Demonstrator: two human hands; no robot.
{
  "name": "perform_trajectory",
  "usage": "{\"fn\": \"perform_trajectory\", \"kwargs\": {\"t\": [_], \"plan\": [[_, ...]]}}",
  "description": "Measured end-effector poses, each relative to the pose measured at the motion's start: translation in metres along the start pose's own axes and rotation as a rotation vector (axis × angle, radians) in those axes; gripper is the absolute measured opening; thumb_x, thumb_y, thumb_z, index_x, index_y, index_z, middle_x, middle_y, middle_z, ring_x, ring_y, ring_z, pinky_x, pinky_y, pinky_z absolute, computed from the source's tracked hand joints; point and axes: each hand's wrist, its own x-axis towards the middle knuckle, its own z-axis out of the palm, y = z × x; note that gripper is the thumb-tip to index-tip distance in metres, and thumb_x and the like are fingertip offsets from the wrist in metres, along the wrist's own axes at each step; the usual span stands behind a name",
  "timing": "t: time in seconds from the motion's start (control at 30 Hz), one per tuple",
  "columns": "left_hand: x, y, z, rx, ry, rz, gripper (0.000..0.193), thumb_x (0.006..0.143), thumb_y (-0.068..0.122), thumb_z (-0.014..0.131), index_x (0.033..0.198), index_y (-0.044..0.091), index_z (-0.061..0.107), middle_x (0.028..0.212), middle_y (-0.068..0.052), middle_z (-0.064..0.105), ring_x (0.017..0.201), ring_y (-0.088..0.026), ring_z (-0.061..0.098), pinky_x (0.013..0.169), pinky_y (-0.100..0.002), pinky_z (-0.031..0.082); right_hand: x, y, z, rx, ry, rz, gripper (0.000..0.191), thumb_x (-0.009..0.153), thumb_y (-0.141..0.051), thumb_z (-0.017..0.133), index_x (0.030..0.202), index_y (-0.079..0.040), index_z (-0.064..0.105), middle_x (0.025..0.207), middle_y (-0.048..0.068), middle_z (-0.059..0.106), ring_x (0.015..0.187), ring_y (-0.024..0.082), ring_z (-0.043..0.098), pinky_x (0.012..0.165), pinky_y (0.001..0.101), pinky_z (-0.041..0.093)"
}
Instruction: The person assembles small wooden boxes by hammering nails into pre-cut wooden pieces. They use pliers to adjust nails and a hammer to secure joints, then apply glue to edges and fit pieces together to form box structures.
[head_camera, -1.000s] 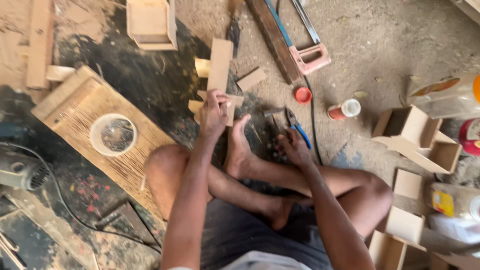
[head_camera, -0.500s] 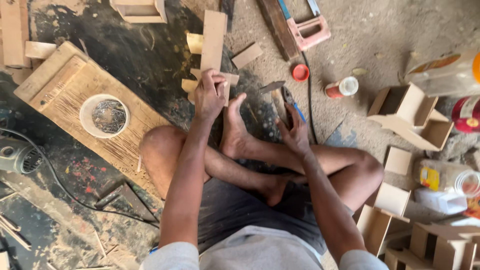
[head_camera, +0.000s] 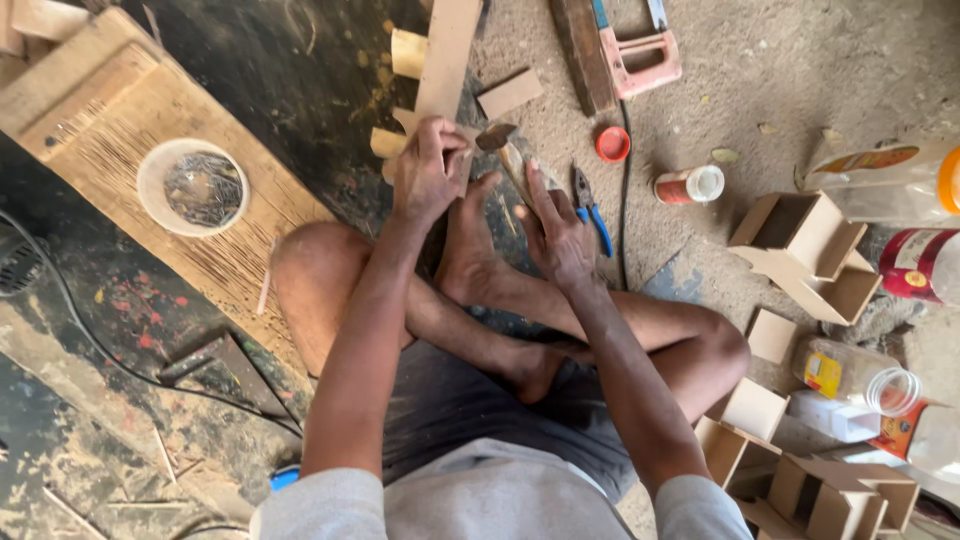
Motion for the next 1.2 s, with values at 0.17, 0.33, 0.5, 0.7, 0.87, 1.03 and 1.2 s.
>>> {"fn": "perform_trajectory", "kwargs": {"t": [0.17, 0.33, 0.5, 0.7, 0.87, 1.03, 1.2], "plan": [[0.001, 0.001, 0.002, -0.037, -0.003, -0.006, 0.039, 0.090, -0.006, 0.075, 0.117, 0.000, 0.048, 0.091, -0.011, 0.074, 0.087, -0.029, 0.073, 0.077, -0.042, 0.060, 0.008, -0.010, -0.008, -0.012, -0.092, -0.001, 0.059, 0.105, -0.022, 0.068, 0.159, -0.017, 0.044, 0.091, 0.010, 0.067, 0.066, 0.026, 0.066, 0.052, 0.0427, 0.050], [0.001, 0.003, 0.001, -0.044, 0.014, -0.016, 0.038, 0.088, -0.007, 0.074, 0.114, 0.001, 0.048, 0.093, -0.012, 0.073, 0.089, -0.030, 0.075, 0.076, -0.041, 0.061, 0.010, -0.016, -0.013, -0.012, -0.006, -0.050, 0.060, 0.105, -0.020, 0.068, 0.160, -0.018, 0.043, 0.091, 0.010, 0.064, 0.067, 0.025, 0.064, 0.055, 0.0405, 0.051], [0.000, 0.000, 0.003, -0.013, -0.008, -0.029, 0.039, 0.087, -0.008, 0.075, 0.114, -0.001, 0.048, 0.088, -0.012, 0.073, 0.087, -0.031, 0.074, 0.074, -0.043, 0.060, 0.011, -0.019, -0.016, -0.067, -0.077, -0.041, 0.059, 0.104, -0.020, 0.068, 0.158, -0.016, 0.046, 0.088, 0.009, 0.065, 0.063, 0.025, 0.064, 0.050, 0.0414, 0.049], [0.001, -0.005, 0.006, 0.007, -0.007, -0.009, 0.038, 0.089, -0.005, 0.076, 0.115, 0.000, 0.049, 0.092, -0.011, 0.074, 0.088, -0.026, 0.076, 0.076, -0.038, 0.063, 0.012, -0.018, -0.014, 0.008, 0.014, -0.060, 0.061, 0.106, -0.019, 0.066, 0.161, -0.016, 0.040, 0.094, 0.011, 0.065, 0.065, 0.026, 0.065, 0.051, 0.0404, 0.051], [0.002, 0.001, 0.002, 0.030, -0.005, 0.027, 0.041, 0.085, -0.003, 0.080, 0.112, 0.000, 0.049, 0.086, -0.009, 0.073, 0.086, -0.028, 0.074, 0.076, -0.041, 0.061, 0.012, -0.016, -0.015, 0.019, -0.066, -0.043, 0.060, 0.105, -0.018, 0.066, 0.161, -0.018, 0.041, 0.089, 0.012, 0.064, 0.063, 0.029, 0.065, 0.053, 0.0432, 0.052], [-0.002, -0.005, 0.004, 0.015, -0.018, -0.013, 0.041, 0.087, 0.005, 0.082, 0.112, 0.000, 0.049, 0.088, -0.010, 0.073, 0.087, -0.027, 0.075, 0.074, -0.038, 0.064, 0.011, -0.016, -0.013, -0.084, -0.102, -0.023, 0.062, 0.105, -0.020, 0.066, 0.161, -0.017, 0.039, 0.089, 0.014, 0.064, 0.061, 0.032, 0.064, 0.053, 0.0450, 0.053], [-0.003, -0.017, 0.013, 0.028, -0.042, 0.037, 0.048, 0.092, 0.021, 0.088, 0.111, 0.001, 0.049, 0.088, -0.010, 0.074, 0.087, -0.023, 0.075, 0.078, -0.036, 0.065, 0.011, -0.015, -0.016, -0.045, -0.076, -0.034, 0.063, 0.104, -0.018, 0.064, 0.161, -0.016, 0.038, 0.093, 0.015, 0.064, 0.062, 0.032, 0.064, 0.051, 0.0454, 0.052]]}}
